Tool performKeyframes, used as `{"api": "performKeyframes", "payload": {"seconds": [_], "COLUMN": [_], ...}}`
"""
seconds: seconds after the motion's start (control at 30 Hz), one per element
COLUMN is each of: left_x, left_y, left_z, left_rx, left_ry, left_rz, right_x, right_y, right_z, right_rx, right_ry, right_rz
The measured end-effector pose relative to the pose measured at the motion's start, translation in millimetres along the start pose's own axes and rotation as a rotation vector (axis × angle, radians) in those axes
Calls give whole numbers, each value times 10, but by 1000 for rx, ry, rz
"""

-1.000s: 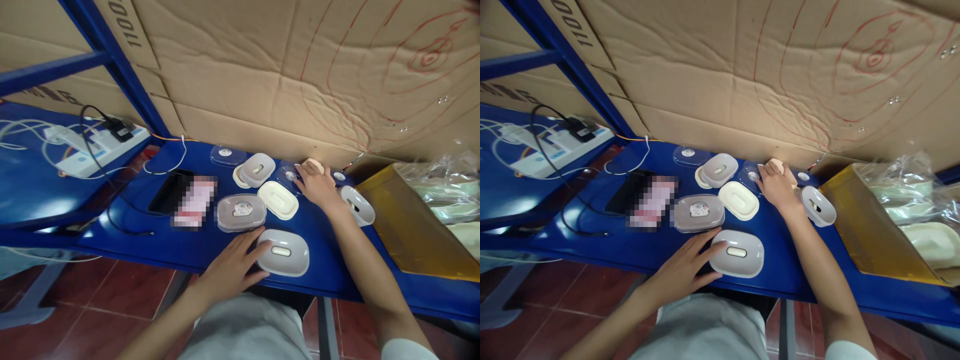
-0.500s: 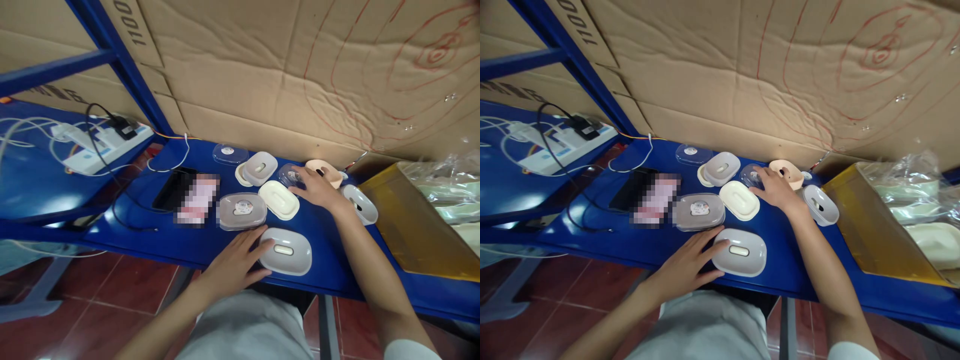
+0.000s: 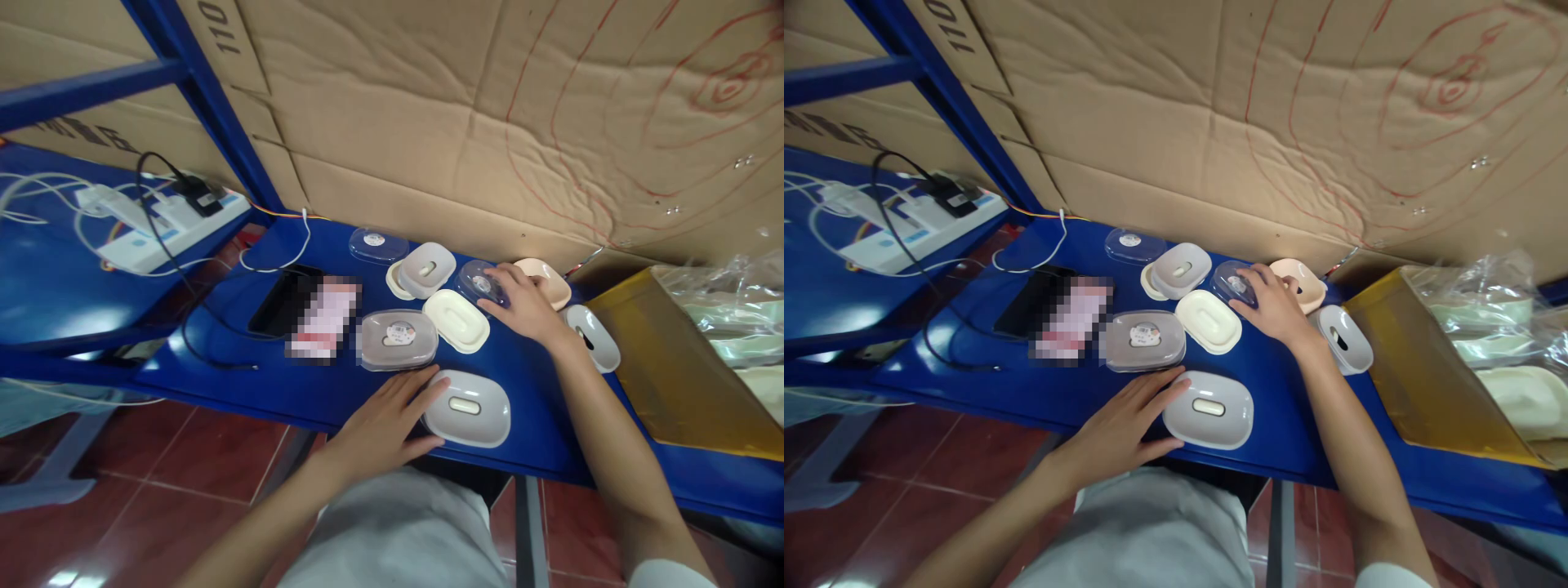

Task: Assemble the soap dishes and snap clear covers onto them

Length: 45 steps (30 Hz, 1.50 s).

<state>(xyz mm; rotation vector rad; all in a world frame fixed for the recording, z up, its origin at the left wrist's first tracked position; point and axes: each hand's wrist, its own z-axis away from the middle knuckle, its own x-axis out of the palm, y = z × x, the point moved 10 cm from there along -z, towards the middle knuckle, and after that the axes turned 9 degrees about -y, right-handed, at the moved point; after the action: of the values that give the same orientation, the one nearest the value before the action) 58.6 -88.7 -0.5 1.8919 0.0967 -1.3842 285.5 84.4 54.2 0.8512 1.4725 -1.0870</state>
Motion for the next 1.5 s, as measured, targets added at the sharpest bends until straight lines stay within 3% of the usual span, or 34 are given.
{"api": "performKeyframes", "payload": {"seconds": [0.1,0.17,0.3,0.4,0.53,1.13,1.5], "left_x": [5,11,15,11,-5,-6,-2], "left_y": [-28,-58,-94,-95,-81,-116,-112], "left_z": [-1,1,8,7,-9,6,-2], "left_rx": [-25,-47,-54,-36,-26,-44,-43], "left_ry": [-2,6,38,45,31,18,-6], "left_rz": [42,67,100,104,86,150,177], "right_x": [-217,-225,92,374,494,453,517], "right_y": [-196,-400,-741,-913,-1032,-1219,-1226], "right_z": [389,756,1443,1706,1750,1781,1743], "right_rx": [-68,-152,-206,-226,-294,-417,-396], "right_ry": [100,103,23,-18,-4,-5,11], "right_rz": [-66,-163,-272,-276,-286,-156,-127]}}
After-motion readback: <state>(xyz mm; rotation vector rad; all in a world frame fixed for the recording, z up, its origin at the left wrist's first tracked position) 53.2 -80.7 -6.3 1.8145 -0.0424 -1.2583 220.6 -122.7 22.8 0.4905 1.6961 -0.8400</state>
